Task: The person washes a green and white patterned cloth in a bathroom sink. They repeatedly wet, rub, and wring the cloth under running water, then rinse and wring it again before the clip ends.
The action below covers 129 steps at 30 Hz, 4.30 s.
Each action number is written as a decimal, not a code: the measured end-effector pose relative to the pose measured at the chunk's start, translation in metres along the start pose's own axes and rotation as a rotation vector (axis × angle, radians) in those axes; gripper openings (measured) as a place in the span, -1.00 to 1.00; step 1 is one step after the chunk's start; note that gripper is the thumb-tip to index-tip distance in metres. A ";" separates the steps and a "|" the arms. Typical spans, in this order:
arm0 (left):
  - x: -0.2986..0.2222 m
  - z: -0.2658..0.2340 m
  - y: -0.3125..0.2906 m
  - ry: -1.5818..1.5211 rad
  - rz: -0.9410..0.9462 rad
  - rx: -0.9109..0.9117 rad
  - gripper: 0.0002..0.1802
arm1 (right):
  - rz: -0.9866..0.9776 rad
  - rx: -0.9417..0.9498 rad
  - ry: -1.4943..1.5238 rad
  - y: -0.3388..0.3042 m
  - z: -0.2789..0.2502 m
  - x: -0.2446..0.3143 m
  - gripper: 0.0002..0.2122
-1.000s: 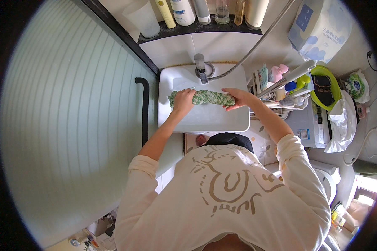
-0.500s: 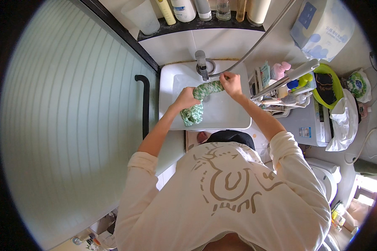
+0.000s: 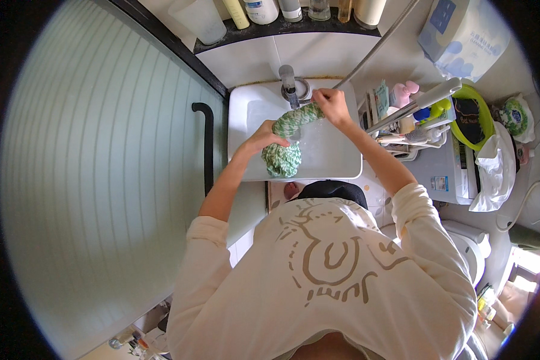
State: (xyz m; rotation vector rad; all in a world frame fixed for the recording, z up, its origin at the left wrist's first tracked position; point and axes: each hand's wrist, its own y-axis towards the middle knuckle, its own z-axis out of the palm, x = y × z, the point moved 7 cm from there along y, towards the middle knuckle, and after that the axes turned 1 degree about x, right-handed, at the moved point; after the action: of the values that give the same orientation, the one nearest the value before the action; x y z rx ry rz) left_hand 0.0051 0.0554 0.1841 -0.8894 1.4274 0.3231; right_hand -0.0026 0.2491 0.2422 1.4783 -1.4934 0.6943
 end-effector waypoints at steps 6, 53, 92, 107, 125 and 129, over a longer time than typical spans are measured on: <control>-0.031 -0.008 -0.014 0.047 0.126 -0.346 -0.70 | 0.595 0.087 0.975 -0.043 0.025 -0.035 -0.50; -0.042 -0.008 0.017 0.050 0.153 0.080 -0.55 | 0.260 0.320 2.118 -0.003 0.054 0.041 -0.69; -0.242 0.019 -0.024 1.347 1.057 0.047 -0.78 | 0.175 1.247 1.139 0.007 0.061 0.049 -0.46; -0.181 -0.018 0.003 1.323 0.652 0.029 -0.73 | 0.217 1.216 0.658 -0.029 0.057 0.045 -0.58; -0.046 -0.033 0.050 0.610 -0.102 0.292 -0.83 | -0.112 0.370 -0.663 -0.017 0.051 0.014 -0.62; -0.041 -0.029 0.047 0.481 -0.246 0.362 -0.87 | -0.247 0.208 -0.699 -0.018 0.051 0.014 -0.65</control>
State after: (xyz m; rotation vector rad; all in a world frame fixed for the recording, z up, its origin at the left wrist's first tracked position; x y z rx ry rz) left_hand -0.0543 0.0782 0.2100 -0.8606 1.7204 -0.3509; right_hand 0.0059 0.1954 0.2282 2.1654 -1.7253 0.1786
